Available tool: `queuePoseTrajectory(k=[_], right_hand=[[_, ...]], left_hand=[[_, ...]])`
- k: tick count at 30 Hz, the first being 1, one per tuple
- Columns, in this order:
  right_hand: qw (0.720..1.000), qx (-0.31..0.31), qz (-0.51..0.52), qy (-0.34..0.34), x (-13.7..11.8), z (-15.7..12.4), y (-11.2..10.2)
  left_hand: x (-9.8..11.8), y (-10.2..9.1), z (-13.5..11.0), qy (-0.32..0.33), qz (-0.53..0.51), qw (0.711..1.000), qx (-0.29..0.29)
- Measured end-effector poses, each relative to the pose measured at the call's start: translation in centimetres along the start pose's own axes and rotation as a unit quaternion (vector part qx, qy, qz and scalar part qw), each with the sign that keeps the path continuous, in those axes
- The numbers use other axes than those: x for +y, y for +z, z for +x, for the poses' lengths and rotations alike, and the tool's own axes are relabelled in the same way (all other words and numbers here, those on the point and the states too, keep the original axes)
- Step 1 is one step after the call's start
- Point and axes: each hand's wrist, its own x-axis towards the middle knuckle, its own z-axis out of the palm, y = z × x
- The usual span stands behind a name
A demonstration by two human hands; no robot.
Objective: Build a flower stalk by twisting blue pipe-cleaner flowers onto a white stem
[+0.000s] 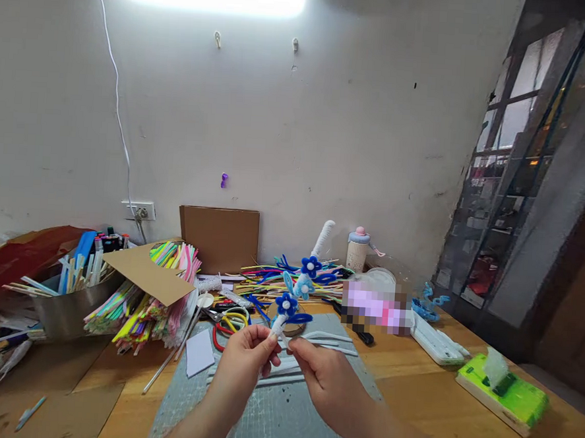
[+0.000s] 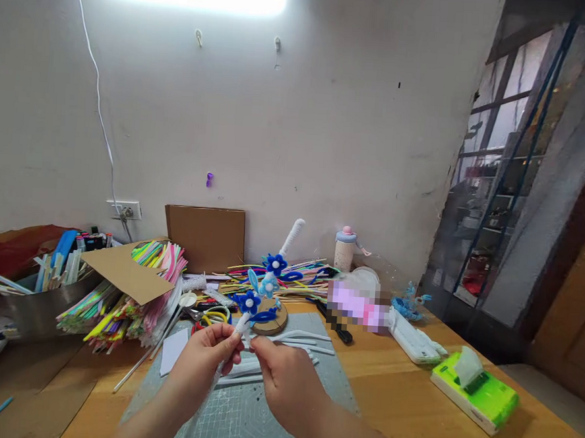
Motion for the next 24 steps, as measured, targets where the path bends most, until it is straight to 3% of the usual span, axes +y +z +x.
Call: queuePoseTrajectory(k=[4,13,18,21,24], right_hand=[[0.998,0.030,0.058,-0.009,-0.2,-0.3,-0.1],[0.992,0.038,0.121,0.012,-0.3,0.6,0.9],[0.998,0.035,0.057,0.020,-0.1,1.0,1.3],[0.997,0.033,-0.067,-0.003,-0.5,0.7,1.1],[0.979,0.016,-0.196,-0.056,-1.3,0.4,0.6]], left_hand=[[-0.6,0.4,-0.2,-0.010,0.025,0.999,-0.036],[-2.7,1.1,0.4,0.022,-0.089,0.995,0.030],[-3.4,1.0,1.4,0.031,-0.113,0.991,0.062],[-3.3,0.5,1.7,0.062,-0.036,0.994,0.087],[-2.9,-0.5,1.7,0.163,0.171,0.966,0.102]])
